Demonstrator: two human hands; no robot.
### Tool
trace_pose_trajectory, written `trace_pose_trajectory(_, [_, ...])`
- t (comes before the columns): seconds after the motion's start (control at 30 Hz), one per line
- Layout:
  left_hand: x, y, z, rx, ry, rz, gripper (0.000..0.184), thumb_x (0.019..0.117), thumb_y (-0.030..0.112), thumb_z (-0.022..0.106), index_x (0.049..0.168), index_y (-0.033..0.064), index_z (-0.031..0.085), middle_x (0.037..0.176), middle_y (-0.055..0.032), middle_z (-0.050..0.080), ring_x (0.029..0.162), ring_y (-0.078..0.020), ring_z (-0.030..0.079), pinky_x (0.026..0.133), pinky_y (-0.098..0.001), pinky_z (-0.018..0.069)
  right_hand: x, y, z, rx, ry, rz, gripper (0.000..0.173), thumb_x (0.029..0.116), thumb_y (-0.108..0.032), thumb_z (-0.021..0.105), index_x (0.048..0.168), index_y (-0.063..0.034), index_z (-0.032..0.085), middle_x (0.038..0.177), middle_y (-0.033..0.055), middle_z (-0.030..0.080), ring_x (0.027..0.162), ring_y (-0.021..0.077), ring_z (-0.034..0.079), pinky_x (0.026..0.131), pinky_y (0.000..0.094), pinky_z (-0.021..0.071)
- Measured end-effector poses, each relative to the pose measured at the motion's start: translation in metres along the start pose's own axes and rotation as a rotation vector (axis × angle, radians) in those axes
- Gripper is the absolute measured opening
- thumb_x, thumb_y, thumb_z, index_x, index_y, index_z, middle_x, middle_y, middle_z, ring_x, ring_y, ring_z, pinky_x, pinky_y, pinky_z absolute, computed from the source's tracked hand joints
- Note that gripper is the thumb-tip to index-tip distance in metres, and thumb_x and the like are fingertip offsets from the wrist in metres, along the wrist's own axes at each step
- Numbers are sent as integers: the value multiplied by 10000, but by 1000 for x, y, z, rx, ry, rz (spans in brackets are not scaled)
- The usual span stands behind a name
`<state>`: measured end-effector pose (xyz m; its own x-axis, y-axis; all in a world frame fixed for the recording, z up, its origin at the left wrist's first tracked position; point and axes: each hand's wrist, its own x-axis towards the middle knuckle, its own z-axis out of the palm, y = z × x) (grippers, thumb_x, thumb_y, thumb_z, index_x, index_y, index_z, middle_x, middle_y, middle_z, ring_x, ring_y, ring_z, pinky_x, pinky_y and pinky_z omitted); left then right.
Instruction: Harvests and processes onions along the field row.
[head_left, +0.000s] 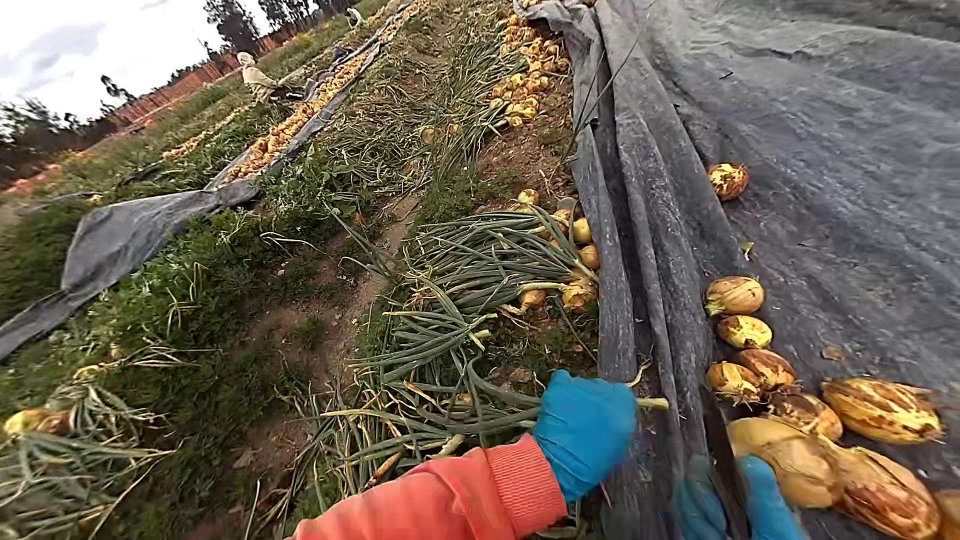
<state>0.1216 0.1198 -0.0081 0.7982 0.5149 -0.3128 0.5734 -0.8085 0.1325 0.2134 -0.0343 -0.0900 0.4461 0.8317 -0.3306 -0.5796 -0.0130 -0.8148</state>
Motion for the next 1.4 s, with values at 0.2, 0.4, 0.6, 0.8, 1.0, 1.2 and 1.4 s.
trace_pose_trajectory(0.2, [30,-149,51,-67,-167,-218,308,998,30,564,1290,4,661,1401,-216,582,1322,-397,555,1091,-564,467,10,-19,-21,-211,-26,-141,576,1022,-674,263,844,-218,567,580,-116,552,441,31,518,404,204,453])
trace_pose_trajectory(0.4, [-21,-177,116,-222,-421,-469,677,892,116,737,1498,-14,465,1567,-273,405,1454,-443,402,1173,-555,390,9,-5,4,-392,-5,159,299,1061,-274,386,851,-170,571,576,-97,519,440,34,483,423,204,441])
trace_pose_trajectory(0.6, [-27,-188,117,-282,-120,-397,503,881,75,701,1374,11,625,1519,-209,509,1462,-424,392,1205,-555,325,13,-1,11,-401,17,217,166,1024,-264,537,901,-153,551,566,-80,484,434,47,453,424,217,425])
trace_pose_trajectory(0.8, [-25,-92,42,-882,406,43,377,977,336,679,1106,-17,704,777,-45,689,668,-90,649,655,-303,564,44,6,18,-499,-88,270,286,922,-426,652,934,-153,569,595,-81,464,451,56,438,435,244,413])
trace_pose_trajectory(1.0, [2,-16,4,-570,153,266,463,1073,364,492,1005,-37,711,904,-195,705,855,-339,719,738,-539,563,44,-8,20,-112,-144,119,462,1026,-594,395,967,-156,527,663,-102,576,514,4,531,470,159,459])
trace_pose_trajectory(1.2, [30,-2,5,-323,-249,247,319,1081,173,485,1142,-70,682,1100,-283,696,1067,-455,681,944,-621,493,76,-19,-7,-206,30,197,563,1103,-431,108,818,-180,524,539,-64,489,407,67,445,383,223,390])
trace_pose_trajectory(1.4, [177,-59,-23,200,-215,-288,314,1053,161,517,1291,18,664,1391,-225,599,1303,-420,570,1032,-591,486,108,-49,-57,52,135,-26,714,974,-730,41,669,-241,464,476,-91,430,375,45,436,358,213,391])
